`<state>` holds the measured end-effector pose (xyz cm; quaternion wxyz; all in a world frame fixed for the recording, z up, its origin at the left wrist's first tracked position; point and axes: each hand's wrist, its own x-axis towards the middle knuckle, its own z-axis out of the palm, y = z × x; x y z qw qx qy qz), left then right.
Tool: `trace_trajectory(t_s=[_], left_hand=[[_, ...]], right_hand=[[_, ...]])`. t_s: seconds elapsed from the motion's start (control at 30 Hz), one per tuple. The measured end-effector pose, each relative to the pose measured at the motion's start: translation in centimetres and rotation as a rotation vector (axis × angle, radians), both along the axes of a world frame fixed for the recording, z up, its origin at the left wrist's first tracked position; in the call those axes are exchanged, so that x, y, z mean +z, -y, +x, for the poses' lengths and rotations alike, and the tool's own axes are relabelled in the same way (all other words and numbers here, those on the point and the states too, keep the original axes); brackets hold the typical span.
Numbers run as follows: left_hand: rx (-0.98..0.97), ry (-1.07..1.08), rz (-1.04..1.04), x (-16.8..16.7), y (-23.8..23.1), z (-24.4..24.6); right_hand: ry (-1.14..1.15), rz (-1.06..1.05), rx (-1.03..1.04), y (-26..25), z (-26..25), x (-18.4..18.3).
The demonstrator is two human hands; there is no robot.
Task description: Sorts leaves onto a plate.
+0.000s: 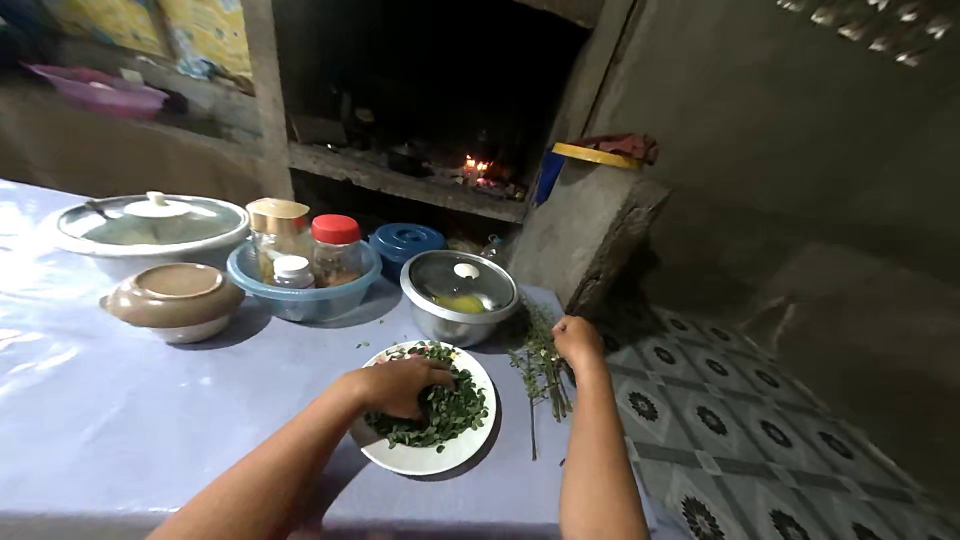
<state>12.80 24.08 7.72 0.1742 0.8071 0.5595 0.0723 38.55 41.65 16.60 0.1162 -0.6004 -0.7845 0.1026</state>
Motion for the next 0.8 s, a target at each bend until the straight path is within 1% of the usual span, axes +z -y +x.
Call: trace_trajectory(t_s=[0.07, 0.17, 0.3, 0.4, 0.53, 0.63, 0.8], left_hand=[[0.011, 0.003, 0.016, -0.2, -0.2, -0.1], [0.034, -0.021, 0.052, -0.2, -0.2, -0.1], [0.06, 0.002, 0.073, -0.1, -0.2, -0.1], [0.073, 0.068, 0.085, 0.1, -0.2, -0.5], [0.11, 0.199, 0.09, 0.6, 0.2, -1.2], [0.11, 0.363, 0.11, 0.6, 0.3, -1.7], [0.109, 0.619, 0.101, 1.5, 1.2, -1.7]], right_hand=[[-0.026, 0.034, -0.004, 0.2, -0.2, -0.1], [-0.185, 0.187, 0.071, 1.1, -0.7, -0.3], [-0.476, 0.464, 0.322, 3.5, -2.8, -1.4], [-0.609, 0.536, 0.524, 5.3, -4.3, -2.3], [-0.599, 0.557, 0.612, 6.3, -4.9, -2.9], [-0.591, 0.571, 0.625, 6.4, -4.8, -2.9], [-0.602, 0.574, 0.634, 6.7, -4.7, -2.9]])
